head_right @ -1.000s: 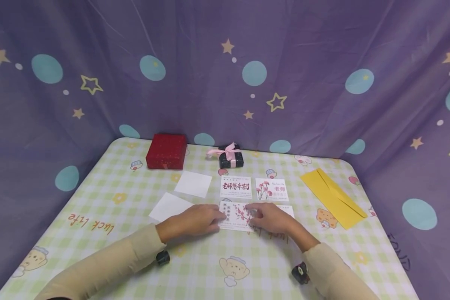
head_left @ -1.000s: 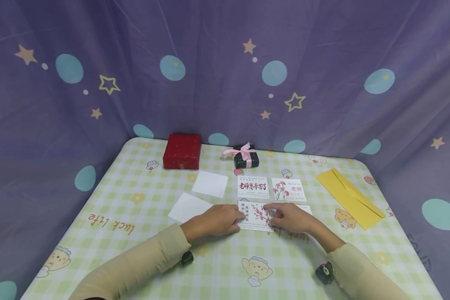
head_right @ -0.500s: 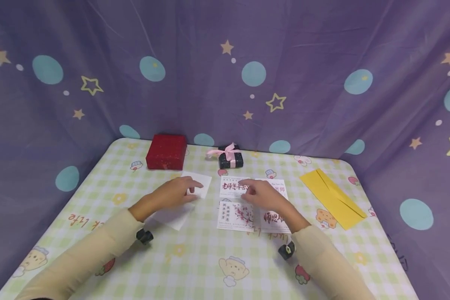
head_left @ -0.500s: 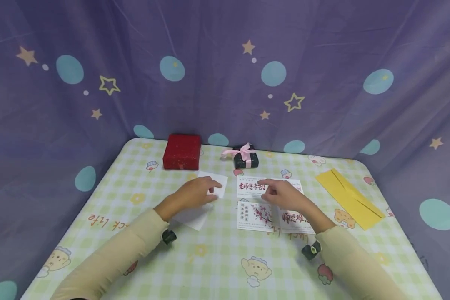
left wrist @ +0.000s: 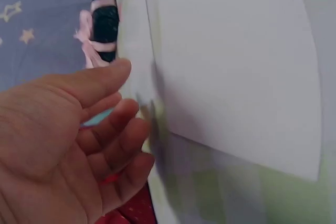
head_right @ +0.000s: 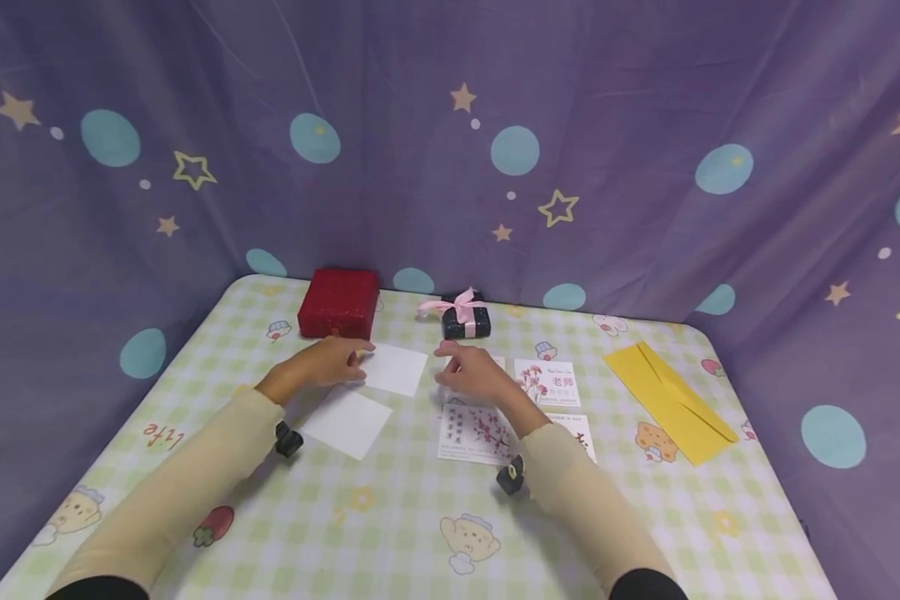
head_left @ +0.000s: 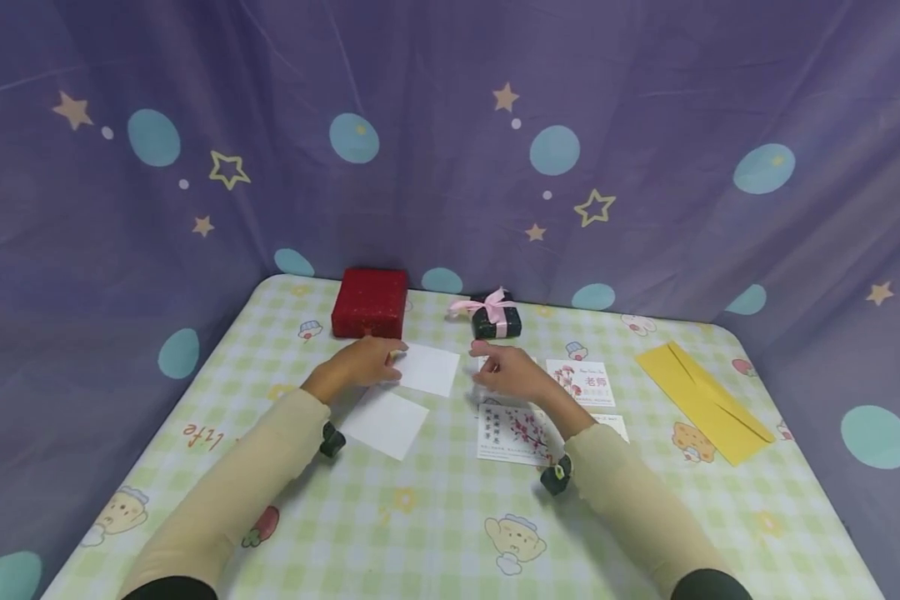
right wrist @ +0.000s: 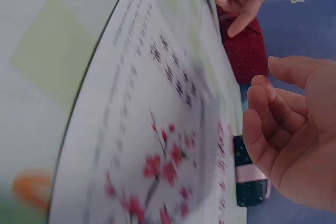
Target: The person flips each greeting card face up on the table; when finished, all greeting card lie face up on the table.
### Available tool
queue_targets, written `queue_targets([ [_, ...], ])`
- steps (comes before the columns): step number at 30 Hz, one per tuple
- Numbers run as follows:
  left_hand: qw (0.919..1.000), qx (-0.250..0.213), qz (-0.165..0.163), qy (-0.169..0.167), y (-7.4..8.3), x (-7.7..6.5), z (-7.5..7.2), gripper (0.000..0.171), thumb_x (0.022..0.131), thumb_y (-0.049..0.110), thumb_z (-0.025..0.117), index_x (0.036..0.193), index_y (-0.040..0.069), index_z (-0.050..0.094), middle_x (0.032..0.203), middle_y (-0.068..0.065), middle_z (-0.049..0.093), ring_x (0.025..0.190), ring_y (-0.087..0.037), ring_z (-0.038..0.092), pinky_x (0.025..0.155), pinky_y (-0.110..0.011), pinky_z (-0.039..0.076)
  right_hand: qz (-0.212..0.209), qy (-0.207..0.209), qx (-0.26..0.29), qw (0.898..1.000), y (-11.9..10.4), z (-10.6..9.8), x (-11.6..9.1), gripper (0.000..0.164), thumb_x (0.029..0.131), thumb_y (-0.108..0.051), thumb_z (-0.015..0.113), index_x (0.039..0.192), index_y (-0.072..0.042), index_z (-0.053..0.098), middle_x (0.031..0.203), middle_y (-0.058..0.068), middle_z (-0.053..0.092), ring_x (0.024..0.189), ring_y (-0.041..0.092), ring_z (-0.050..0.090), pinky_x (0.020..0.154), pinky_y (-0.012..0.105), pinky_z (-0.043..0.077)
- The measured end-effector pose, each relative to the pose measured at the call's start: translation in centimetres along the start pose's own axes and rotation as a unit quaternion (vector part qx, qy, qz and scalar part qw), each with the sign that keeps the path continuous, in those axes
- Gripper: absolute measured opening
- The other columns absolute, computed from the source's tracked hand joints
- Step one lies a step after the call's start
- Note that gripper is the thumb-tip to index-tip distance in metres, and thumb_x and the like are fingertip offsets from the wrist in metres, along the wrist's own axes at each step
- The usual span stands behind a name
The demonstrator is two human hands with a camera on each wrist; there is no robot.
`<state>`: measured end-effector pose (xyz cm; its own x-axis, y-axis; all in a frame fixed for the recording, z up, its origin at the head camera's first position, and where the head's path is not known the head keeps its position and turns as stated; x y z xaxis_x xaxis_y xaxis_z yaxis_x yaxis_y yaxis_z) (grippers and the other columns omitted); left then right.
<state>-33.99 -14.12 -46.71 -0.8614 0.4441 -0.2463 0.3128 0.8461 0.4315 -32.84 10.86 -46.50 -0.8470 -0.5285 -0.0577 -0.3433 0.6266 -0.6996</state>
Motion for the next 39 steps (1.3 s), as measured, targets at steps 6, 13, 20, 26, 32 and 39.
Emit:
queue_targets([
  [6, 0.9993, -0.028, 0.015, -0.019, -0.8, 0.8, 0.5, 0.064, 0.093, 0.020, 0.073, 0.151, 0.009, 0.047, 0.085, -0.002, 0.056, 0.078, -0.014, 0.051, 0.074, -0.029, 0.041, 0.018, -0.010, -0.027, 0.999, -0.1, 1.8, 2.0, 0.052, 0.094, -0.021, 0.070, 0.142, -0.005, 0.058, 0.094, 0.006, 0.074, 0.069, 0.009, 0.066, 0.076, 0.028, 0.054],
  [13, 0.9990, -0.005, -0.016, -0.041, -0.8, 1.5, 0.9, 0.080, 0.091, 0.021, 0.076, 0.159, 0.011, 0.035, 0.090, -0.005, 0.058, 0.088, -0.018, 0.055, 0.087, -0.035, 0.047, 0.057, -0.007, -0.006, 0.998, 0.2, 3.3, 3.5, 0.063, 0.091, -0.025, 0.075, 0.148, -0.007, 0.052, 0.097, 0.005, 0.070, 0.071, 0.010, 0.064, 0.080, 0.028, 0.053],
  [20, 0.9967, 0.030, -0.061, -0.045, -0.3, 2.2, 1.1, 0.080, 0.091, 0.023, 0.077, 0.159, 0.016, 0.035, 0.145, -0.015, 0.058, 0.138, -0.030, 0.051, 0.117, -0.053, 0.037, 0.071, 0.010, -0.028, 0.997, 0.0, 3.8, 3.9, 0.072, 0.087, -0.025, 0.080, 0.148, -0.004, 0.050, 0.095, 0.008, 0.076, 0.080, 0.017, 0.070, 0.085, 0.033, 0.056],
  [26, 0.9950, 0.039, -0.085, -0.034, 0.0, 2.2, 0.8, 0.078, 0.090, 0.023, 0.078, 0.157, 0.015, 0.038, 0.157, -0.015, 0.047, 0.143, -0.032, 0.047, 0.116, -0.056, 0.038, 0.070, 0.031, -0.076, 0.994, -0.3, 3.7, 4.1, 0.067, 0.085, -0.023, 0.080, 0.143, -0.003, 0.055, 0.095, 0.010, 0.079, 0.118, 0.028, 0.064, 0.107, 0.039, 0.048],
  [32, 0.9949, 0.037, -0.089, -0.028, -0.1, 2.2, 0.7, 0.078, 0.089, 0.023, 0.080, 0.155, 0.016, 0.039, 0.150, -0.015, 0.054, 0.134, -0.030, 0.054, 0.113, -0.055, 0.042, 0.085, 0.036, -0.071, 0.993, -0.1, 3.9, 4.2, 0.067, 0.084, -0.020, 0.081, 0.144, -0.003, 0.054, 0.096, 0.011, 0.077, 0.094, 0.024, 0.071, 0.096, 0.039, 0.054],
  [39, 0.9948, 0.035, -0.094, -0.016, -0.2, 2.3, 0.7, 0.079, 0.086, 0.023, 0.082, 0.153, 0.018, 0.039, 0.121, -0.011, 0.067, 0.112, -0.026, 0.061, 0.107, -0.053, 0.048, 0.080, 0.034, -0.085, 0.993, -0.4, 4.0, 4.2, 0.071, 0.083, -0.019, 0.081, 0.145, 0.000, 0.051, 0.091, 0.009, 0.076, 0.085, 0.019, 0.070, 0.090, 0.037, 0.056],
])
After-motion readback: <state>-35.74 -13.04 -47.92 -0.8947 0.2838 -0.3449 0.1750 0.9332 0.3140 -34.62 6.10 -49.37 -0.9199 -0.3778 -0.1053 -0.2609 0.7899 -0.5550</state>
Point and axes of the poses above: each hand's wrist, its own x-axis towards the middle knuckle, its own z-axis out of the palm, y = z × x, the point moved 6 cm from there along x, towards the middle knuckle
